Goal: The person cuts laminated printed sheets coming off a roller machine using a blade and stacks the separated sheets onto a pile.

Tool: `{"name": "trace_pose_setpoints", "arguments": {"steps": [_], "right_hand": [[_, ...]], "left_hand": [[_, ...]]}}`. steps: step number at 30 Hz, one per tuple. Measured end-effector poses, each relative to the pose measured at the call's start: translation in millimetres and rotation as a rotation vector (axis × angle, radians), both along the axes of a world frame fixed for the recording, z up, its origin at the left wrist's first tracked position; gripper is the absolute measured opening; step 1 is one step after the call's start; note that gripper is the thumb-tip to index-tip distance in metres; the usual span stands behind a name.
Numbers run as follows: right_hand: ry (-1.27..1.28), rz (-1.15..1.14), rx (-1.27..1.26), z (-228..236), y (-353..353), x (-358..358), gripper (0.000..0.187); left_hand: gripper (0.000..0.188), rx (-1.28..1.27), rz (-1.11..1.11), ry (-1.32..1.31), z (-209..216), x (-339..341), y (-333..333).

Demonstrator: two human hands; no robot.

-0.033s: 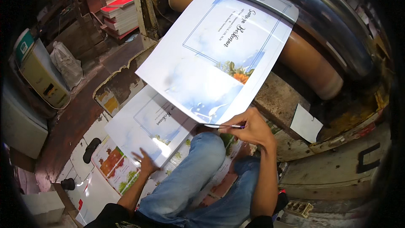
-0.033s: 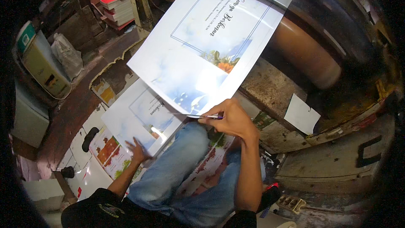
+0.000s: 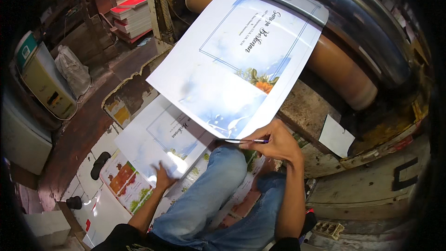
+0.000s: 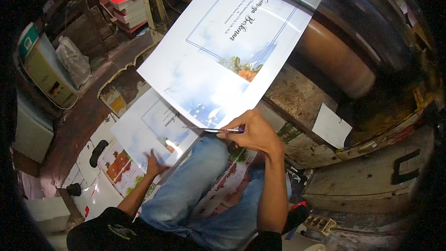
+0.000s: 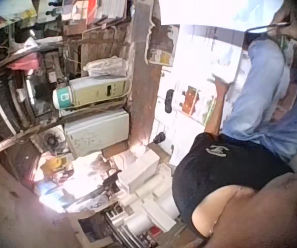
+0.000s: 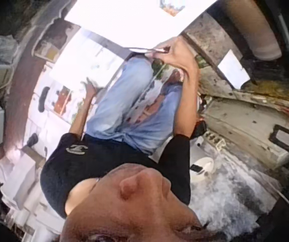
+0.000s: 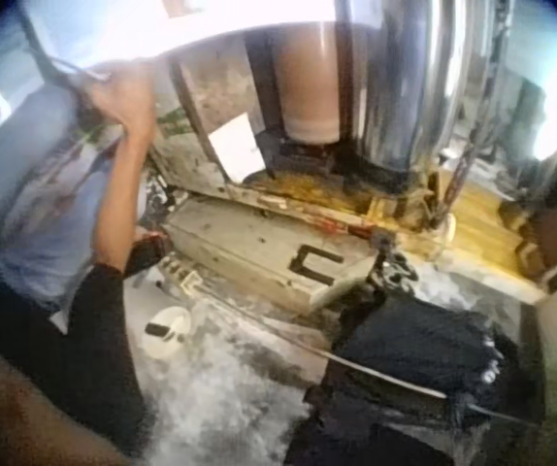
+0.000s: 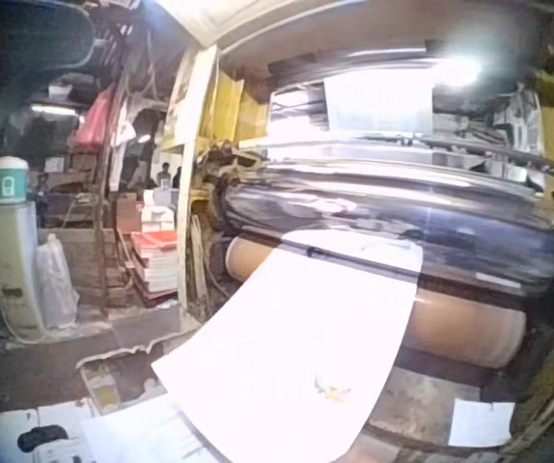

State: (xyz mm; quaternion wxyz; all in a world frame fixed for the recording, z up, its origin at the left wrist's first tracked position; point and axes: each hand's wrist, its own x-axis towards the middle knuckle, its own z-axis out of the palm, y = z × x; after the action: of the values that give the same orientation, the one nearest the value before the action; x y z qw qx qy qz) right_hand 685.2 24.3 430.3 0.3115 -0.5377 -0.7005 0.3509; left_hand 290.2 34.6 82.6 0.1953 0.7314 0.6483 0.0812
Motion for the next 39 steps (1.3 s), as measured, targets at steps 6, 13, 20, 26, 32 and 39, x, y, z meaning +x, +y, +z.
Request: {"name": "trace_pose_setpoints", "arguments": {"steps": [6, 13, 20, 26, 32, 39], "right_hand": [[0.131, 0.202, -0.1, 59, -9, 18, 0.016], [0.348, 0.15, -0.274, 141, 15, 72, 0.03], [0.885, -0.651, 0.293, 141, 80, 198, 0.022], [0.807, -1.022, 0.387, 109, 139, 276, 0.024], [0.502, -0.994, 0.451, 150, 214, 364, 0.029], [0.305, -0.816, 0.38, 227, 307, 452, 0.029]], "left_hand": [[0.06, -0.559, 0.065, -1.844, 248, 133, 36], [0.045, -0.377, 0.239, -1.724, 395, 208, 36], [0.045, -0.462, 0.297, -1.641, 413, 243, 63], [0.045, -0.527, 0.333, -1.614, 398, 261, 90], [0.047, -0.568, 0.396, -1.599, 409, 286, 121], [0.065, -0.625, 0.445, -1.588, 434, 312, 145]]}}
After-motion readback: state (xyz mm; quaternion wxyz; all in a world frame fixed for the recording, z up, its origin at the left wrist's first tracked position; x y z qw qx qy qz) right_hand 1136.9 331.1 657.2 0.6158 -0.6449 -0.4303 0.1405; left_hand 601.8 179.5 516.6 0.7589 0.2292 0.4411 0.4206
